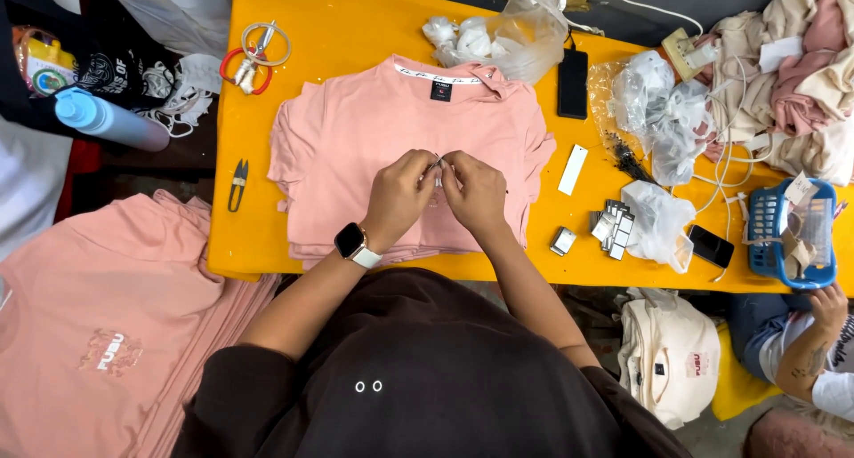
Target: Attaching brand tags to the collars of t-shirts and folding them on a factory work table.
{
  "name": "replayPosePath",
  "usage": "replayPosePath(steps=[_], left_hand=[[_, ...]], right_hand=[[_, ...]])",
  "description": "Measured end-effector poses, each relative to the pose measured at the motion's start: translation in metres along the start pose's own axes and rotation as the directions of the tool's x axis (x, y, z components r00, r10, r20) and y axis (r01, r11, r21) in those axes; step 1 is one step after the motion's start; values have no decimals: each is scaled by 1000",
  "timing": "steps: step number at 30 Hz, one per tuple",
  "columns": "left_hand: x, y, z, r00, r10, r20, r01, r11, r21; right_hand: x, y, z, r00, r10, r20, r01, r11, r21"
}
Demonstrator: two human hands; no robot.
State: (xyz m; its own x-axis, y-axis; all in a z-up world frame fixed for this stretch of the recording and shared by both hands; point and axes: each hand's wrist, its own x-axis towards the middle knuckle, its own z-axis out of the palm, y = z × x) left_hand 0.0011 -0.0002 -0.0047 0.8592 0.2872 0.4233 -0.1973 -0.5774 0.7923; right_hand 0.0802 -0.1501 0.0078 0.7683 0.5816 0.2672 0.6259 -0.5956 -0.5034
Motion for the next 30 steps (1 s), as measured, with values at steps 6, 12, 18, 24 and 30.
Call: replayPosePath(steps=[6,12,18,24,30], left_hand=[[-4,-31,18,933,340,116,-352,802,482],[11,-67,45,877,418,236,-480,738,475],[46,-95,72,916,-311,254,360,915,-180],[78,-105,75,955,-256,150,219,949,228],[90,-167,114,968,213,131,-250,819,517]], right_hand=[[7,53,31,895,229,383,-438,616,655],[15,117,81,701,349,622,-710,261,654],[86,139,87,746,608,271,-498,241,833],[108,142,91,896,438,-74,-362,818,447],[102,120,77,956,269,-118,-214,912,349]])
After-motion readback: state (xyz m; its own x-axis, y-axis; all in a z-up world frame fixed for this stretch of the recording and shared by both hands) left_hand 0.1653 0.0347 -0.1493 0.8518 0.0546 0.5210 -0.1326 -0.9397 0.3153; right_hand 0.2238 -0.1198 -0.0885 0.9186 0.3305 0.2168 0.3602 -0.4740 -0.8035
